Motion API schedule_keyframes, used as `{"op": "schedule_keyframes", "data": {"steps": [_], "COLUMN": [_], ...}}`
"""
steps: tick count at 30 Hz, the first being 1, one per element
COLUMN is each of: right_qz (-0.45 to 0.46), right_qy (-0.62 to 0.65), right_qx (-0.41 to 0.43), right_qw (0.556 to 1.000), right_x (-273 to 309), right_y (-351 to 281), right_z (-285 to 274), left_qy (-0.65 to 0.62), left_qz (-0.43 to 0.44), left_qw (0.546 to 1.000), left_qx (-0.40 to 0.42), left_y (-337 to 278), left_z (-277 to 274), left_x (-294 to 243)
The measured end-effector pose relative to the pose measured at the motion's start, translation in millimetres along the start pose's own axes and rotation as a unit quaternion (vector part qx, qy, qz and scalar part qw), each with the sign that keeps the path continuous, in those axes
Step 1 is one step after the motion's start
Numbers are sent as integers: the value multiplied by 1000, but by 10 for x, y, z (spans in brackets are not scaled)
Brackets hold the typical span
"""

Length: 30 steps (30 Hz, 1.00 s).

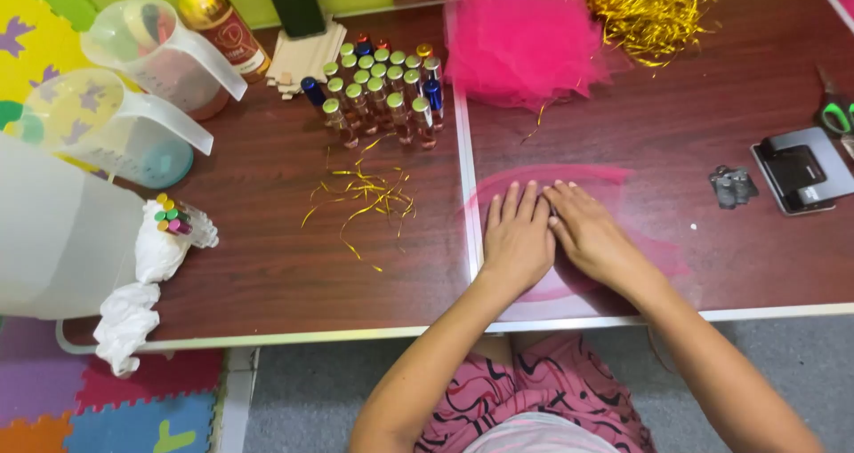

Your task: The person wraps a piece of pink tulle around the neck of a small bottle and secures it with a gold ribbon. They then tie the ribbon into a bow and place a small black cap over the tulle and ribbon.

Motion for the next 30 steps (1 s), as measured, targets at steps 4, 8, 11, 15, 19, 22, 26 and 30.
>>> {"op": "schedule_keyframes", "data": {"steps": [4, 8, 11, 15, 19, 22, 26, 30], "right_qz": [132, 205, 193, 100, 106, 203, 195, 195], "right_qy": [-63, -112, -149, -184, -206, -173, -145, -131], "right_qx": [97, 100, 57, -32, -22, 71, 94, 108], "right_qw": [984, 967, 968, 977, 972, 961, 965, 966], "right_x": [-233, -505, -438, 71, 345, 186, 269, 323], "right_y": [-66, -158, -152, -155, -177, -243, -250, -266], "right_z": [-84, -292, -382, -401, -171, 81, 99, 63], "left_qy": [-21, -14, -17, -6, 27, 49, -18, -66], "left_qz": [-3, -22, -23, 3, -11, -21, 8, 55], "left_qw": [996, 993, 996, 987, 971, 973, 999, 979], "left_qx": [92, 116, 86, -158, -237, -223, 34, 186], "left_y": [-61, -83, -13, 214, 716, 1093, 1477, 1861], "left_z": [-183, -241, -206, -178, -215, -64, 222, 947], "left_x": [93, 133, 151, 173, 248, 174, -76, -166]}}
Point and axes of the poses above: each hand's wrist, its own y-axis towards the middle knuckle, its own z-axis out of the palm, x = y × z, the point moved 7 cm from there along y, towards the middle knuckle, and after that the axes turned 10 degrees about y, right-handed, at the moved point
